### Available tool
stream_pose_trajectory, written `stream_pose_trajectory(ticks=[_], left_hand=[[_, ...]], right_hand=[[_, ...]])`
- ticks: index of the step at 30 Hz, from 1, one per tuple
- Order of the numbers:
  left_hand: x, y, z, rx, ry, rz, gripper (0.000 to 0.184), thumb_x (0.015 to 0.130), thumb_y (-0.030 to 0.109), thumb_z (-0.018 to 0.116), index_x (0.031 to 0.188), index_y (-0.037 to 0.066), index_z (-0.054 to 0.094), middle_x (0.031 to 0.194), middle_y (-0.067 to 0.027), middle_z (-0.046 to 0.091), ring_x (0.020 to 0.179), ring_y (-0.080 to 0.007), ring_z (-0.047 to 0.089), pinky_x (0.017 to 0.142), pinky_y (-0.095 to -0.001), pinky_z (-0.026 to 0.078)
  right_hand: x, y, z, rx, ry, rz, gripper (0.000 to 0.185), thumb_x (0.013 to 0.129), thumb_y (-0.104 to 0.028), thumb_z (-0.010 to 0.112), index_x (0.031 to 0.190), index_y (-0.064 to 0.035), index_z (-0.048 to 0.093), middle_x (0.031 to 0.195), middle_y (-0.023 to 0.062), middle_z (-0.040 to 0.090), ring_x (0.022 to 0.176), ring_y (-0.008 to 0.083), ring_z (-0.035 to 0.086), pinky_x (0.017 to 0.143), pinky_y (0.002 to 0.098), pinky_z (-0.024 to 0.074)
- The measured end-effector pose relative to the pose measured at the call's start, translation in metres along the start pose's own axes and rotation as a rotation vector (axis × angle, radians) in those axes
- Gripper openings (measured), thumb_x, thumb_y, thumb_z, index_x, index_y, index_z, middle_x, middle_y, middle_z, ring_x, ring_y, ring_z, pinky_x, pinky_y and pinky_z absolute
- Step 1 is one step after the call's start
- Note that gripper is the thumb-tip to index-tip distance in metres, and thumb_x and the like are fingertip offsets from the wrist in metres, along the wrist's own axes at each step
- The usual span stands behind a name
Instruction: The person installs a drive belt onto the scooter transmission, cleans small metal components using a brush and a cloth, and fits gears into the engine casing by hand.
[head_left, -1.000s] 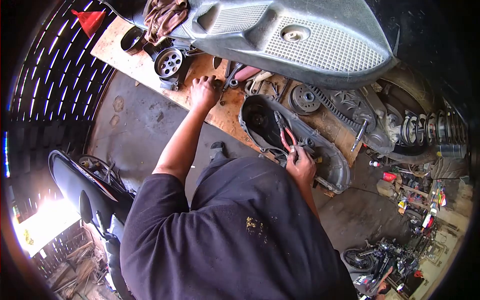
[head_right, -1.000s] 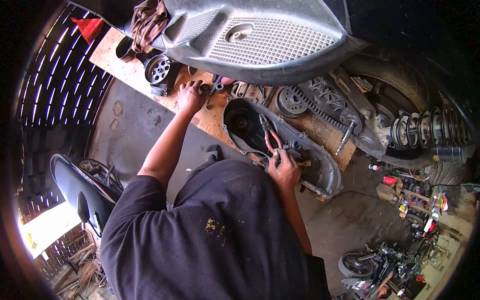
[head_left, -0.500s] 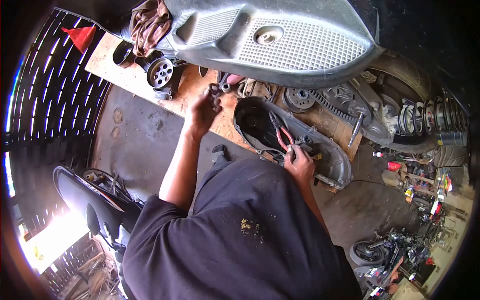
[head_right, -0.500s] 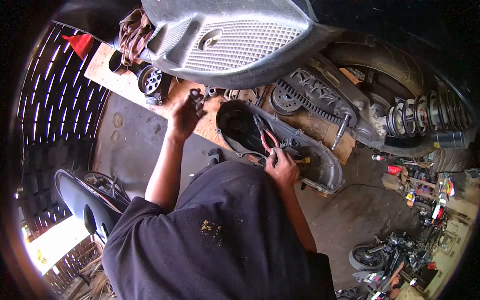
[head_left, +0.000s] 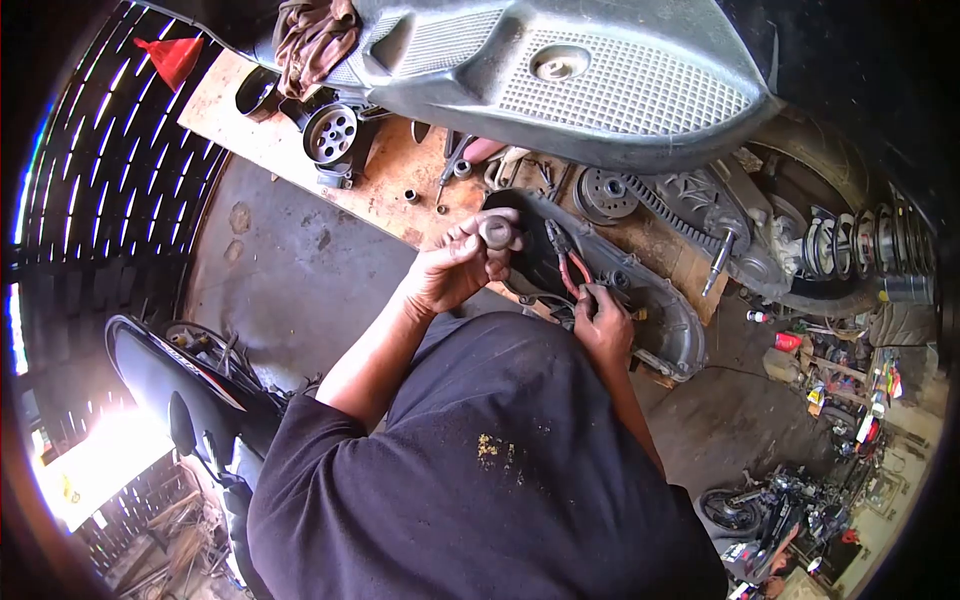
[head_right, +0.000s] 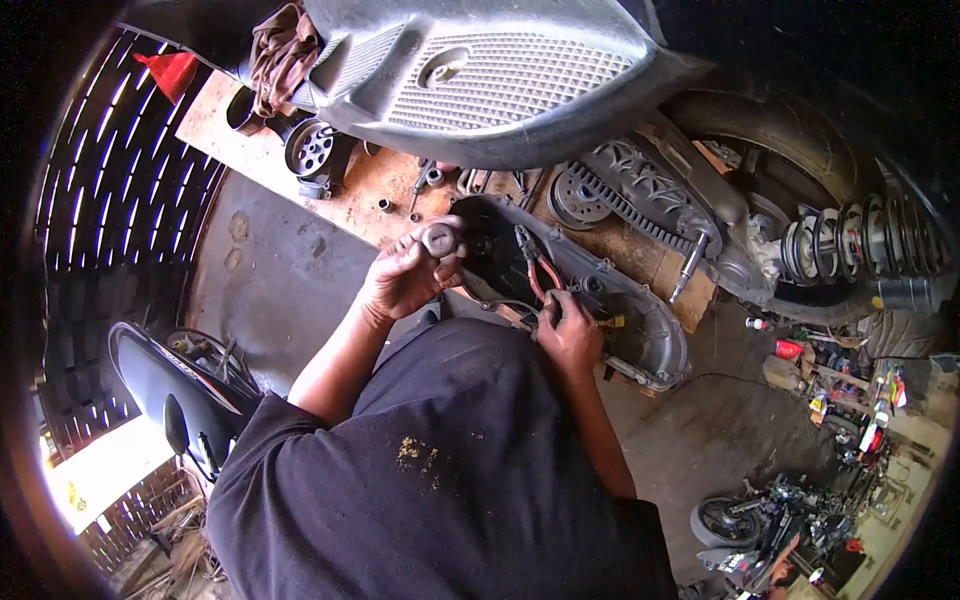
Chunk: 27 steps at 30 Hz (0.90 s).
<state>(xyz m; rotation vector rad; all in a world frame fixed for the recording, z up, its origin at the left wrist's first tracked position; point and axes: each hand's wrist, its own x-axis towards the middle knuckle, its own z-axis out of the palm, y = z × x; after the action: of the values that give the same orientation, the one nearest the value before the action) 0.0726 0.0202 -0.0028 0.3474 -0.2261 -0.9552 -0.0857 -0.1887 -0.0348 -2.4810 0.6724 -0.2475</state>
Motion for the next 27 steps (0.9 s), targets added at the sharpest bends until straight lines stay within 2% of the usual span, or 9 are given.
stream_pose_trajectory(ticks=[5, 8, 11, 12, 16, 19, 21, 23, 27], left_hand=[[0.004, -0.016, 0.007, 0.463, 0.169, -0.136, 0.044, 0.088, 0.02, 0.066, 0.126, 0.002, 0.054, 0.109, -0.0053, 0.064, 0.093, -0.0106, 0.058, 0.076, -0.0236, 0.045], [0.013, -0.027, 0.037, 0.676, 0.172, -0.222, 0.037, 0.09, 0.015, 0.064, 0.123, -0.001, 0.056, 0.11, -0.0039, 0.064, 0.1, -0.0108, 0.057, 0.091, -0.029, 0.047], [0.014, -0.036, 0.043, 0.741, 0.005, -0.199, 0.022, 0.09, 0.017, 0.066, 0.103, -0.001, 0.064, 0.094, -0.0009, 0.064, 0.088, -0.0077, 0.056, 0.08, -0.0256, 0.046], [0.017, -0.03, 0.043, 0.595, 0.003, -0.248, 0.023, 0.089, 0.018, 0.066, 0.104, 0.0, 0.064, 0.094, -0.0002, 0.064, 0.088, -0.0075, 0.056, 0.081, -0.0261, 0.046], [0.013, -0.007, 0.05, 1.019, -0.162, -0.145, 0.026, 0.089, 0.019, 0.067, 0.104, -0.002, 0.066, 0.089, -0.0015, 0.059, 0.083, -0.0096, 0.054, 0.076, -0.0259, 0.045], [0.0, -0.011, 0.053, 0.825, 0.02, -0.259, 0.038, 0.086, 0.025, 0.069, 0.112, -0.002, 0.064, 0.095, -0.0037, 0.062, 0.084, -0.0113, 0.057, 0.077, -0.0258, 0.047], [-0.008, -0.022, 0.049, 0.617, 0.172, -0.221, 0.042, 0.086, 0.025, 0.07, 0.117, -0.002, 0.061, 0.099, -0.0031, 0.062, 0.081, -0.0108, 0.057, 0.075, -0.0247, 0.047], [-0.008, -0.026, 0.048, 0.527, 0.279, -0.14, 0.039, 0.088, 0.015, 0.066, 0.122, -0.001, 0.056, 0.102, -0.0025, 0.064, 0.086, -0.01, 0.057, 0.078, -0.0247, 0.047], [-0.012, -0.02, 0.028, 0.492, 0.314, -0.04, 0.049, 0.085, 0.023, 0.069, 0.126, 0.0, 0.053, 0.107, -0.0089, 0.063, 0.081, -0.0133, 0.058, 0.076, -0.0276, 0.046]], right_hand=[[0.008, -0.023, -0.016, 0.298, -0.068, 0.141, 0.019, 0.089, -0.021, 0.059, 0.102, -0.0096, 0.066, 0.087, 0.0158, 0.066, 0.079, 0.035, 0.063, 0.072, 0.0421, 0.0493], [0.029, -0.064, -0.036, 0.439, 0.074, -0.405, 0.026, 0.093, -0.018, 0.051, 0.108, 0.001, 0.061, 0.104, 0.0164, 0.062, 0.096, 0.0326, 0.059, 0.086, 0.0377, 0.0457], [0.059, -0.096, -0.044, 0.412, 0.01, -0.866, 0.059, 0.095, -0.049, 0.039, 0.114, 0.0037, 0.058, 0.104, 0.0201, 0.06, 0.096, 0.0358, 0.057, 0.086, 0.0433, 0.0442], [0.064, -0.099, -0.045, 0.487, -0.003, -0.833, 0.058, 0.094, -0.05, 0.04, 0.115, 0.0017, 0.058, 0.104, 0.0197, 0.059, 0.096, 0.0365, 0.056, 0.087, 0.0433, 0.044], [0.07, -0.09, -0.034, 0.634, -0.13, -0.739, 0.055, 0.094, -0.046, 0.041, 0.115, 0.0017, 0.057, 0.105, 0.0212, 0.06, 0.099, 0.0393, 0.056, 0.09, 0.0447, 0.043], [0.064, -0.062, -0.018, 0.535, -0.251, -0.385, 0.041, 0.093, -0.034, 0.046, 0.114, -0.0015, 0.059, 0.102, 0.0186, 0.063, 0.096, 0.0347, 0.06, 0.087, 0.0414, 0.0468], [0.06, -0.049, -0.013, 0.365, -0.097, -0.269, 0.023, 0.089, -0.018, 0.057, 0.107, -0.0049, 0.061, 0.093, 0.0152, 0.067, 0.083, 0.0347, 0.065, 0.072, 0.0404, 0.0518], [0.059, -0.024, -0.011, 0.272, -0.012, -0.233, 0.019, 0.088, -0.014, 0.06, 0.105, -0.0064, 0.063, 0.092, 0.0183, 0.067, 0.085, 0.0352, 0.066, 0.071, 0.0382, 0.0519], [0.059, 0.018, -0.029, 0.321, -0.155, 0.131, 0.018, 0.087, -0.021, 0.064, 0.093, -0.0039, 0.065, 0.081, 0.0187, 0.065, 0.074, 0.0363, 0.064, 0.065, 0.039, 0.0492]])
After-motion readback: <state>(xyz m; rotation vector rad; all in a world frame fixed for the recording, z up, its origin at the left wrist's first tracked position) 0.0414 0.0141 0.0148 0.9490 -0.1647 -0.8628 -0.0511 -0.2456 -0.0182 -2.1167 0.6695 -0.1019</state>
